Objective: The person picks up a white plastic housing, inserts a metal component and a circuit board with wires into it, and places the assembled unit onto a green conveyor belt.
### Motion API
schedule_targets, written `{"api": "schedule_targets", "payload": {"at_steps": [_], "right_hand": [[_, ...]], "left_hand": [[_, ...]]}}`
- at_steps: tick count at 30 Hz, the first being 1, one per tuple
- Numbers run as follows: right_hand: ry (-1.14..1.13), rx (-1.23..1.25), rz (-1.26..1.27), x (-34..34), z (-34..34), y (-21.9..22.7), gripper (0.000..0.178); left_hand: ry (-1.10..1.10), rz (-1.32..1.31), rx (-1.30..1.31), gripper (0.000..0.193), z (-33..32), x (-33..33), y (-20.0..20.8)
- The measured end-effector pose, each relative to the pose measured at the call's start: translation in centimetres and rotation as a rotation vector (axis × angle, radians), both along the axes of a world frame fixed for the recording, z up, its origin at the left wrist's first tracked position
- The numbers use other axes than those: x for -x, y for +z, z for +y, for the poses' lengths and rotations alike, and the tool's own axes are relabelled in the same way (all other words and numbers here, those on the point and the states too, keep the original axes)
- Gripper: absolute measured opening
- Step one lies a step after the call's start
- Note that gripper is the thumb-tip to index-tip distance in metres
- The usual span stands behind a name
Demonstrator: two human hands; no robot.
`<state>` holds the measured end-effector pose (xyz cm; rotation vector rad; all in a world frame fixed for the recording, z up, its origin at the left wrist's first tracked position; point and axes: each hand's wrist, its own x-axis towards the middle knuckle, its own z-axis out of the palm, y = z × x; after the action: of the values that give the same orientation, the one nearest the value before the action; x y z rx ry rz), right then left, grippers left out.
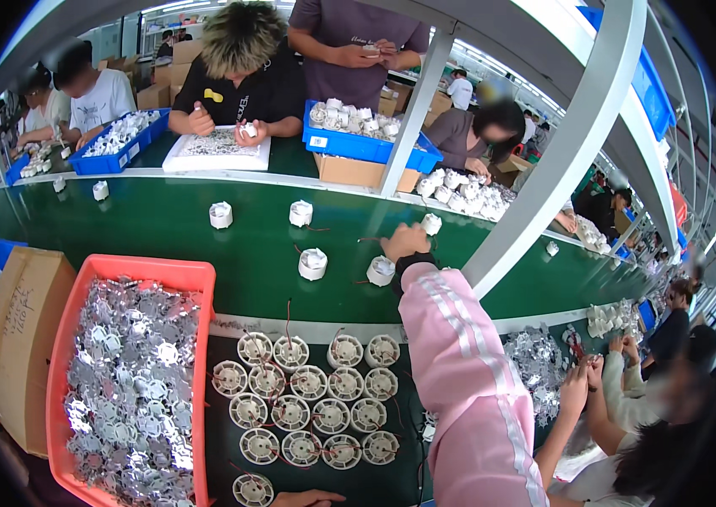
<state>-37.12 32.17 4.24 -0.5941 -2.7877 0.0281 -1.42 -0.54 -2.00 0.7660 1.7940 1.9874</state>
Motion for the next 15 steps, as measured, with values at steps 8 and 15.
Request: {"api": "schedule_targets", "payload": {"at_steps": [8,15], "right_hand": [[0.658,0.136,-0.297,0.9,-2.5,-3.1,0.071],[0.812,0.244,-0.334,-0.4,-7.5,-2.5,0.075]], "left_hand": [[0.009,0.01,-0.037,0.02,0.1,0.2,-0.1],[-0.008,-0.054,-0.024,0.019,-0.3,0.2,0.4]]}}
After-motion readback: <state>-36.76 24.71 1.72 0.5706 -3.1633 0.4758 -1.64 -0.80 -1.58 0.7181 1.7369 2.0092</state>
